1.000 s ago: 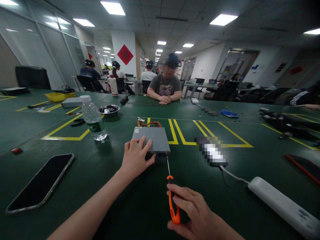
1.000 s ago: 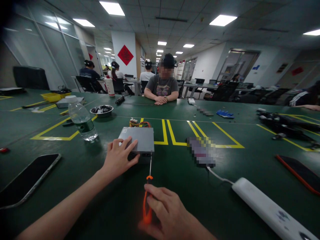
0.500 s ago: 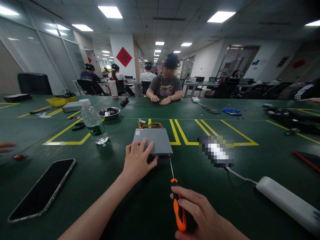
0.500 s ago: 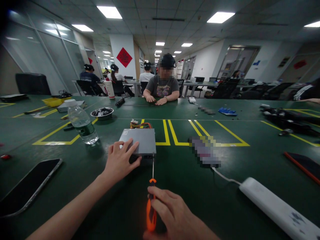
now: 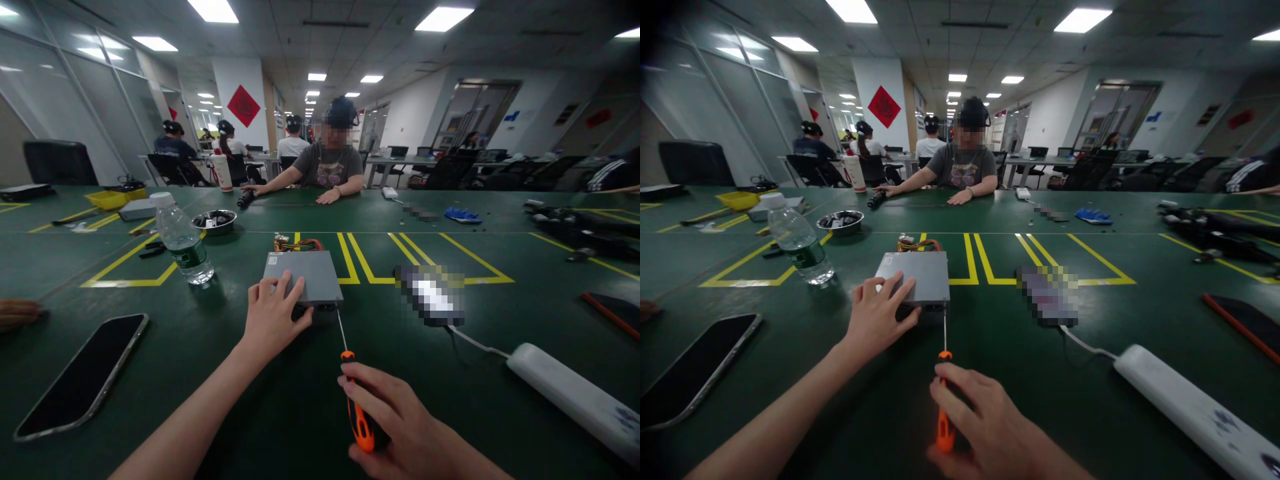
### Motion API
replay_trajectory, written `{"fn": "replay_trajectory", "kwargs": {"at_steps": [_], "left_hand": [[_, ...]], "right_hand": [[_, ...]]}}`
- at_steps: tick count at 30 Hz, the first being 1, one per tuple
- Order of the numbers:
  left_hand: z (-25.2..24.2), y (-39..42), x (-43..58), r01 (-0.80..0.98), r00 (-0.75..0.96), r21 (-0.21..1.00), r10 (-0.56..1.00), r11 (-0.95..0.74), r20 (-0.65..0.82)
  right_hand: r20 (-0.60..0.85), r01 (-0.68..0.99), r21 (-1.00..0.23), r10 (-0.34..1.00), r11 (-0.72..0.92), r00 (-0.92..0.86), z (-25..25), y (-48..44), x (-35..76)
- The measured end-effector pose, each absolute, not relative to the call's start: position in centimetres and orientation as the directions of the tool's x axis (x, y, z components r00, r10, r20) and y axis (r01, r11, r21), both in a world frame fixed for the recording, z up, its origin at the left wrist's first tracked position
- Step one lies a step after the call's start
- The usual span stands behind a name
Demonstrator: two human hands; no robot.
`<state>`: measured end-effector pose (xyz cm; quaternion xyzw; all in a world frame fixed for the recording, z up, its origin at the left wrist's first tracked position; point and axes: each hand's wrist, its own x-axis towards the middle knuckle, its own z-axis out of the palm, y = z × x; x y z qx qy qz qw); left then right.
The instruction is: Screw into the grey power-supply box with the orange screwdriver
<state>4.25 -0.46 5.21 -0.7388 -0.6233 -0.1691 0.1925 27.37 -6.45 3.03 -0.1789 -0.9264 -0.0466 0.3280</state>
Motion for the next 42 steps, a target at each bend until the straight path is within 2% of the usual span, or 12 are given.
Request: {"fn": "replay_trajectory", "kwargs": {"at_steps": [4,7,11,15,19,25,30,32,39,42], "left_hand": [[5.3,-0.5,4.3,0.984,0.18,-0.082,0.854,-0.16,0.489],[5.3,-0.5,4.3,0.984,0.178,-0.079,0.85,-0.16,0.495],[5.3,-0.6,4.3,0.984,0.178,-0.088,0.854,-0.154,0.49],[5.3,-0.6,4.2,0.983,0.185,-0.094,0.856,-0.16,0.482],[5.2,-0.6,4.2,0.984,0.179,-0.092,0.855,-0.153,0.486],[5.2,-0.6,4.3,0.983,0.181,-0.1,0.855,-0.151,0.486],[5.1,-0.5,4.3,0.981,0.191,-0.113,0.852,-0.155,0.488],[5.1,-0.5,4.3,0.981,0.191,-0.111,0.851,-0.156,0.489],[5.2,-0.6,4.3,0.983,0.182,-0.082,0.854,-0.163,0.487],[5.2,-0.6,4.3,0.984,0.178,-0.068,0.859,-0.166,0.48]], "right_hand": [[0.651,0.37,0.0,0.281,0.929,-0.705,3.4,-6.3,27.1],[0.694,0.347,-0.05,0.283,0.936,-0.662,3.2,-6.2,26.8],[0.679,0.326,-0.104,0.307,0.94,-0.667,2.9,-6.2,26.7],[0.599,0.298,-0.086,0.288,0.951,-0.747,3.0,-6.2,27.0],[0.642,0.29,-0.052,0.254,0.956,-0.723,2.7,-6.0,27.1],[0.669,0.288,-0.15,0.311,0.946,-0.675,2.3,-5.9,27.1],[0.606,0.293,-0.058,0.267,0.954,-0.75,2.6,-6.0,27.3],[0.632,0.293,-0.049,0.257,0.955,-0.731,2.6,-6.0,27.2],[0.661,0.263,-0.19,0.321,0.946,-0.678,2.2,-6.0,27.0],[0.624,0.289,-0.132,0.306,0.948,-0.719,2.5,-6.1,27.0]]}}
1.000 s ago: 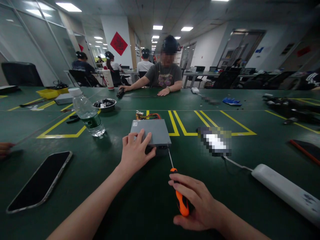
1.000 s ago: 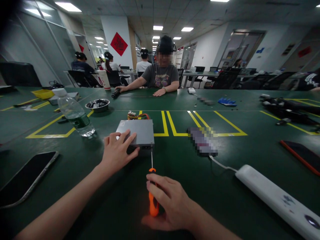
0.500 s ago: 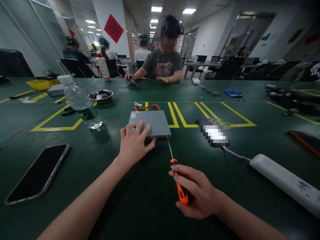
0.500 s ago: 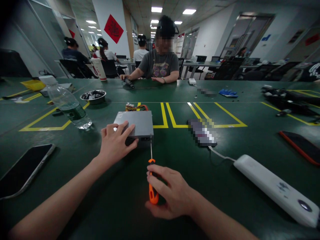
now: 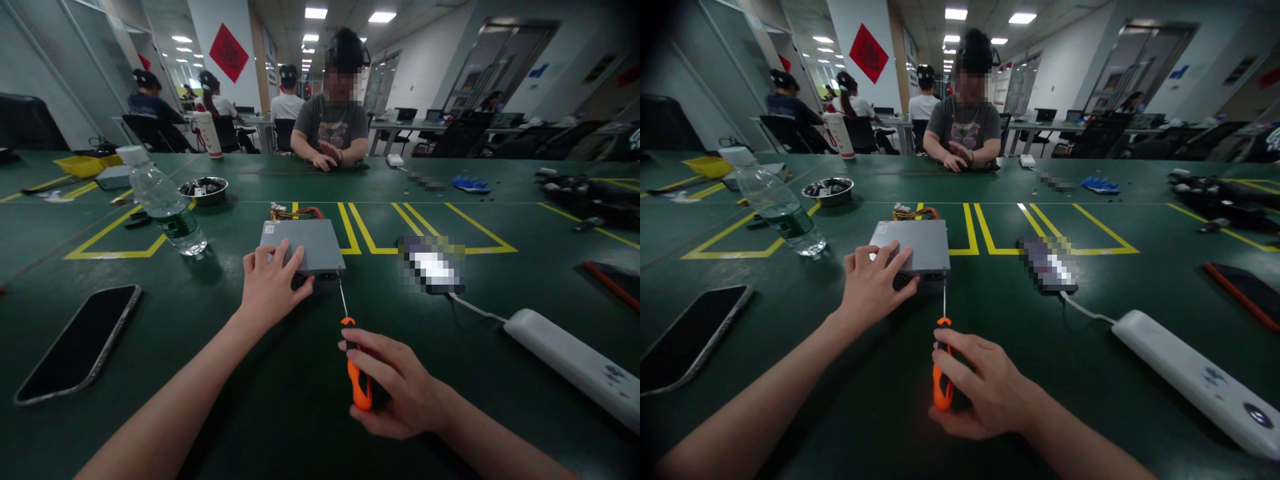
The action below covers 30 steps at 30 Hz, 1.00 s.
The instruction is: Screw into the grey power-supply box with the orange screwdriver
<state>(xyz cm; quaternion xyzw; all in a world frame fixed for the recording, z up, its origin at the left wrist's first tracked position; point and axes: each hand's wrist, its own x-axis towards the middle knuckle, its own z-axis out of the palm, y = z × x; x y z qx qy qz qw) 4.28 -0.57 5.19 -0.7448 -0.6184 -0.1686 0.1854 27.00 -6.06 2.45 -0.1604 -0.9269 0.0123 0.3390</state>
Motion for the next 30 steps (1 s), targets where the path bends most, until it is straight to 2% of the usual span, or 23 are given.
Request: {"fn": "replay_trajectory", "kwargs": {"at_steps": [4,9,13,17,22,26,30], "left_hand": [[5.22,-0.58,4.29,0.984,0.177,-0.061,0.859,-0.169,0.48],[5.16,-0.48,4.33,0.984,0.175,-0.046,0.859,-0.174,0.48],[5.1,-0.4,4.31,0.984,0.17,-0.03,0.861,-0.178,0.48],[5.1,-0.42,4.26,0.984,0.17,-0.042,0.863,-0.171,0.476],[5.13,-0.5,4.25,0.984,0.178,-0.068,0.858,-0.166,0.481],[5.19,-0.52,4.24,0.984,0.176,-0.062,0.859,-0.167,0.48],[5.27,-0.52,4.25,0.984,0.18,-0.079,0.862,-0.162,0.474]], "right_hand": [[0.615,0.313,-0.039,0.269,0.949,-0.742,2.73,-5.9,26.81],[0.676,0.29,-0.063,0.255,0.955,-0.691,2.69,-5.76,26.31],[0.624,0.32,-0.102,0.311,0.942,-0.717,2.93,-5.84,26.37],[0.578,0.312,-0.031,0.271,0.95,-0.77,3.15,-5.84,26.47],[0.649,0.319,0.024,0.228,0.948,-0.726,3.02,-5.89,26.52],[0.718,0.339,-0.02,0.25,0.941,-0.65,2.94,-5.94,26.88],[0.709,0.349,-0.111,0.321,0.93,-0.628,2.6,-5.93,26.96]]}}
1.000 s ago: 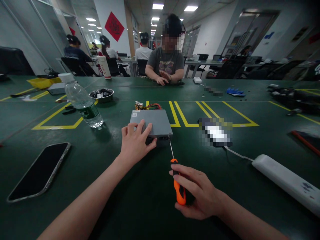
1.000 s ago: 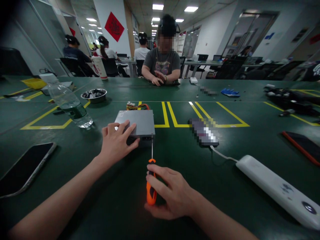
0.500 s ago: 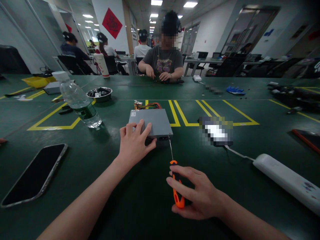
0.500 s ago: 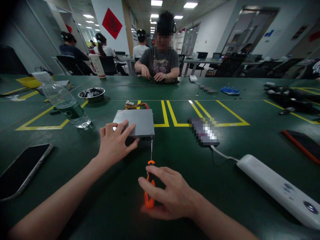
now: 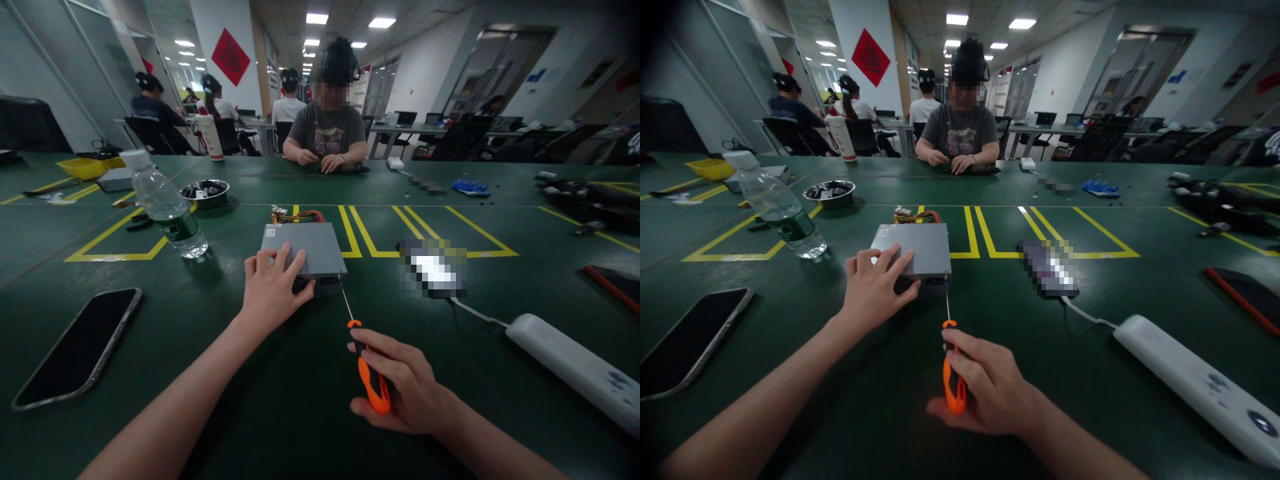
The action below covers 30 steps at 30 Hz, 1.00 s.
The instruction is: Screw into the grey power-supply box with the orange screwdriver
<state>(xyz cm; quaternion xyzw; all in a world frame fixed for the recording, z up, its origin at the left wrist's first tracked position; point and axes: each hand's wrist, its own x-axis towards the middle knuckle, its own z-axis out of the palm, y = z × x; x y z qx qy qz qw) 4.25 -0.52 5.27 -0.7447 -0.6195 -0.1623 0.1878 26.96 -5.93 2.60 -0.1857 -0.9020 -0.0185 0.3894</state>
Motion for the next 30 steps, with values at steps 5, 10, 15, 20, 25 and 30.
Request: {"fn": "replay_trajectory", "kwargs": {"at_steps": [5,10,15,20,25,30], "left_hand": [[5.3,-0.6,4.3,0.984,0.177,-0.053,0.867,-0.173,0.466],[5.3,-0.6,4.3,0.984,0.175,-0.059,0.862,-0.168,0.477],[5.3,-0.6,4.4,0.985,0.173,-0.072,0.86,-0.158,0.48],[5.3,-0.6,4.4,0.985,0.17,-0.058,0.86,-0.163,0.482],[5.3,-0.6,4.5,0.985,0.175,-0.079,0.854,-0.156,0.49],[5.3,-0.6,4.4,0.984,0.178,-0.099,0.856,-0.148,0.486]], "right_hand": [[0.649,0.308,-0.185,0.351,0.933,-0.674,2.3,-5.8,26.9],[0.558,0.29,-0.144,0.319,0.946,-0.766,2.6,-5.7,27.4],[0.597,0.27,-0.118,0.286,0.956,-0.75,2.4,-5.6,27.5],[0.689,0.237,-0.112,0.247,0.965,-0.681,2.3,-5.5,27.4],[0.63,0.234,-0.221,0.322,0.947,-0.707,2.5,-5.6,27.8],[0.571,0.258,-0.076,0.254,0.963,-0.781,2.9,-5.7,27.9]]}}
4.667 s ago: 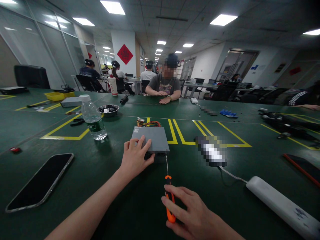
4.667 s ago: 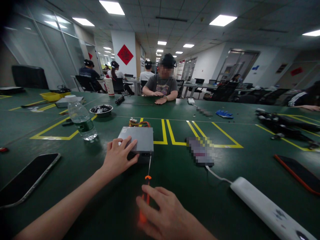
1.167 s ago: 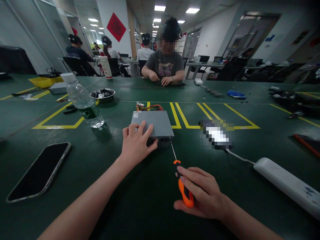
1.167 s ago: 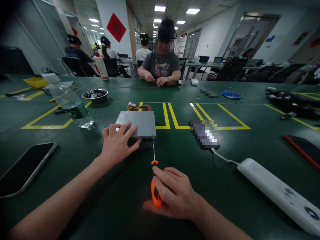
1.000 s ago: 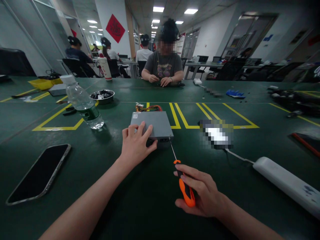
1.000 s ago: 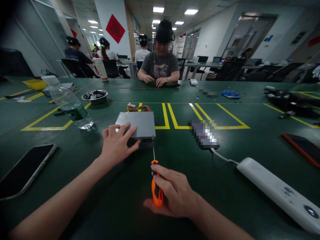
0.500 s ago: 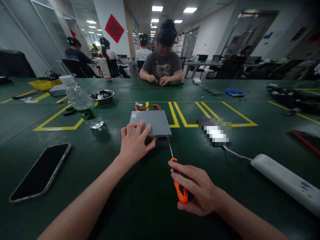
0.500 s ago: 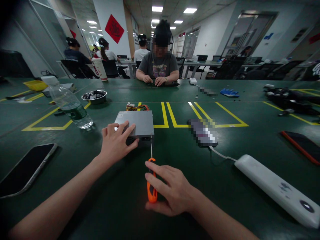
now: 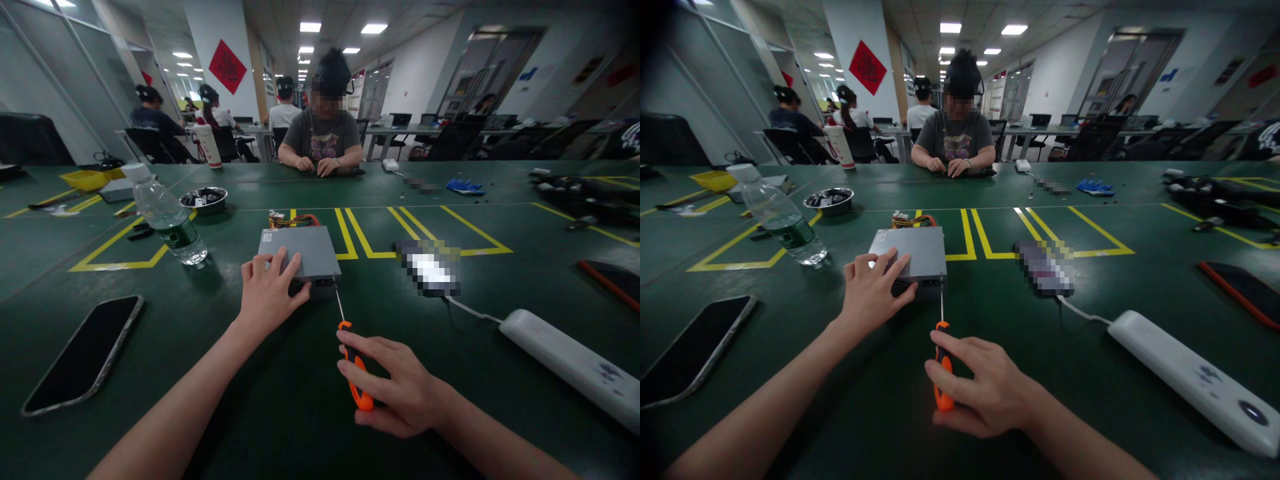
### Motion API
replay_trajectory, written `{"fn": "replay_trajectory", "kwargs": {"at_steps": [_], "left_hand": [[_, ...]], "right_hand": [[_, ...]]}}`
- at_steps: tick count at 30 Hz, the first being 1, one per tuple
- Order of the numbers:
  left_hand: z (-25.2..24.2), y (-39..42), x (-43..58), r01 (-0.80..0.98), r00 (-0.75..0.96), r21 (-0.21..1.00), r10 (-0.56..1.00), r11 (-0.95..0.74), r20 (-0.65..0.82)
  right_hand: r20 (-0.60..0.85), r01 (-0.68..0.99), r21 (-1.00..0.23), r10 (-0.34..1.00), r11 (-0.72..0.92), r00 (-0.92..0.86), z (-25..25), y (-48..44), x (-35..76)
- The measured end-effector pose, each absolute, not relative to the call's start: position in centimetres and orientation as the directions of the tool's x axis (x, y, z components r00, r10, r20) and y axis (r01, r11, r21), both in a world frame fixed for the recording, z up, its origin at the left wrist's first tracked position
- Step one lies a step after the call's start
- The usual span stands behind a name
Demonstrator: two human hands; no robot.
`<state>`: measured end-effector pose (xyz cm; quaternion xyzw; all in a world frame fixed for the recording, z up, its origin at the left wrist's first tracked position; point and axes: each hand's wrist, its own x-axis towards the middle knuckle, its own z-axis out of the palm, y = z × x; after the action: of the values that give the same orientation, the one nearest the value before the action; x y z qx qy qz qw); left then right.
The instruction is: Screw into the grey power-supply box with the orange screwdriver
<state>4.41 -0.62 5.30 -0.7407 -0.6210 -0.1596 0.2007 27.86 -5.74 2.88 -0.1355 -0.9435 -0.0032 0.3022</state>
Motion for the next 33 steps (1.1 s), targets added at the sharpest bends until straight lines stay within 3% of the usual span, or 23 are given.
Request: {"fn": "replay_trajectory", "kwargs": {"at_steps": [4,8,12,33], "left_hand": [[5.3,-0.7,4.4,0.983,0.185,-0.107,0.859,-0.152,0.477],[5.3,-0.6,4.4,0.984,0.18,-0.095,0.856,-0.153,0.485],[5.2,-0.6,4.4,0.983,0.183,-0.098,0.859,-0.155,0.479],[5.3,-0.5,4.3,0.983,0.186,-0.098,0.85,-0.158,0.494]], "right_hand": [[0.635,0.245,-0.042,0.215,0.969,-0.742,2.9,-5.7,27.5],[0.666,0.237,-0.09,0.236,0.967,-0.708,2.4,-5.6,27.3],[0.699,0.144,-0.065,0.148,0.987,-0.7,2.2,-5.8,26.7],[0.627,0.202,-0.057,0.192,0.978,-0.755,2.8,-5.8,25.0]]}}
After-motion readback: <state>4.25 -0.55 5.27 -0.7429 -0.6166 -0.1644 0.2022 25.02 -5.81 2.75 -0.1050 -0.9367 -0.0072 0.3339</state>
